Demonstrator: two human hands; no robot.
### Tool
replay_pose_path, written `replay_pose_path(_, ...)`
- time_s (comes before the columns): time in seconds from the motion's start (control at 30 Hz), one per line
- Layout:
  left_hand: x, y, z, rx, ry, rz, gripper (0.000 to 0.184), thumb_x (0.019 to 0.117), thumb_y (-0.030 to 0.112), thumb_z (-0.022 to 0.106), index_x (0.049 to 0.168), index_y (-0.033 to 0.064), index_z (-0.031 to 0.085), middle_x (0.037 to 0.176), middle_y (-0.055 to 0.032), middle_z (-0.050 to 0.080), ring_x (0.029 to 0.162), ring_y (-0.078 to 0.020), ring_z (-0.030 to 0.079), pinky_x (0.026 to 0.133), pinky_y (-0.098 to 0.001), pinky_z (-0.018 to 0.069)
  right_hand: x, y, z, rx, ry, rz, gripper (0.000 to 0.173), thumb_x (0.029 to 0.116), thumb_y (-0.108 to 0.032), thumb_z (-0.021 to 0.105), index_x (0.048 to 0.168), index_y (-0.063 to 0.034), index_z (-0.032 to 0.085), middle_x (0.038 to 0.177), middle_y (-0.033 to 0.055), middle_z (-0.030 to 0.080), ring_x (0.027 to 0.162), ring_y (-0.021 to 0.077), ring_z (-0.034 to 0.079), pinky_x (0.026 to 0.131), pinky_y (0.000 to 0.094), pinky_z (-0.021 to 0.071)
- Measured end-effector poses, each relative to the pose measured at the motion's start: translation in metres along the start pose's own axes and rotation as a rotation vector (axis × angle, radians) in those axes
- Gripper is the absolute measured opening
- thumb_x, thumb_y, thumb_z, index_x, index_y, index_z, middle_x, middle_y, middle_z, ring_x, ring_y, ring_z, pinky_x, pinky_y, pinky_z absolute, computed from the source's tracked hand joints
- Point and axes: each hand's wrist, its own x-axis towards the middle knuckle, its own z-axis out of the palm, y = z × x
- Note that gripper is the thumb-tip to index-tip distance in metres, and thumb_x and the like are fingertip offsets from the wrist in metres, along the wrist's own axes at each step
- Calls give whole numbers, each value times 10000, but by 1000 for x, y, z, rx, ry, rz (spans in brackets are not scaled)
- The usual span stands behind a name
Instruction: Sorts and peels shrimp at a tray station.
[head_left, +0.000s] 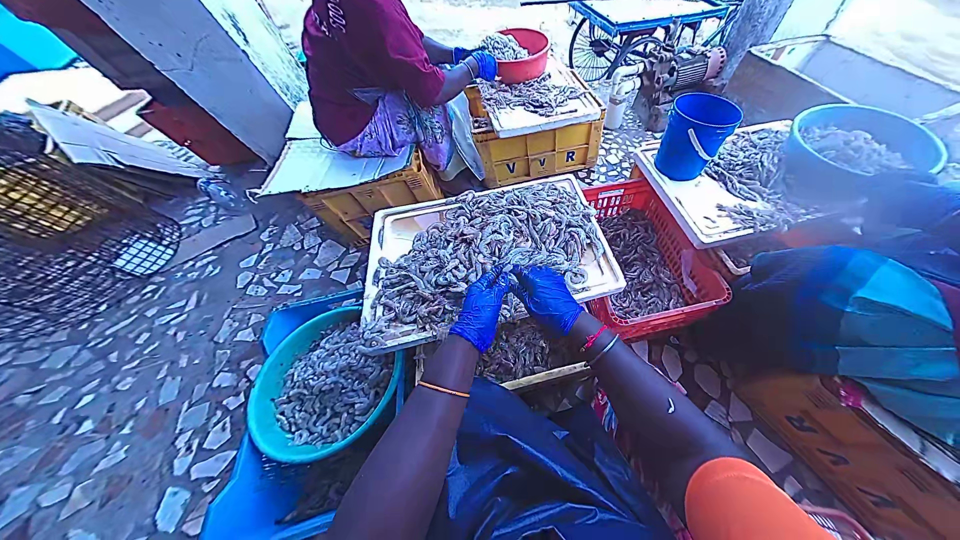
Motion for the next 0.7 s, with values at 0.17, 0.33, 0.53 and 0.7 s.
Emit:
replay_pose_path(0.17, 6, -4, -22, -371, -16, -135, 314, 1089, 196, 462, 1367, 72, 539, 1257, -68, 638, 1114, -166, 621, 952, -378, 523, 7, 1, 8, 210, 222, -227, 214, 1023, -119, 581, 1152, -64, 743, 1090, 140, 717, 1042, 272, 686, 946, 469, 544)
replay_pose_path(0.33, 0, -33, -83, -677, -80, -146, 312, 1101, 175, 365, 1341, 95, 547, 1179, -61, 690, 1047, -184, 693, 926, -370, 581, 12, 24, -5, 106, -145, 102, 328, 1072, -365, 518, 1185, -144, 732, 1169, 97, 709, 1133, 255, 653, 974, 511, 512)
replay_pose_path(0.53, -35, -53, -167, -545, 252, 6, 372, 1033, -22, 407, 1295, 162, 596, 1056, 35, 690, 776, -38, 659, 696, -196, 576, 22, 61, 1, -161, -122, 349, 267, 1015, -318, 600, 1203, -176, 726, 1181, 102, 717, 1100, 309, 678, 933, 584, 525)
replay_pose_path(0.7, -40, -96, -240, -938, 703, 175, 180, 1099, 97, 343, 1149, 106, 516, 1033, 4, 656, 930, -42, 663, 847, -181, 554, 33, 74, 33, -291, -100, 302, 278, 982, -213, 626, 1241, -206, 729, 1219, 103, 717, 1130, 321, 673, 937, 604, 507)
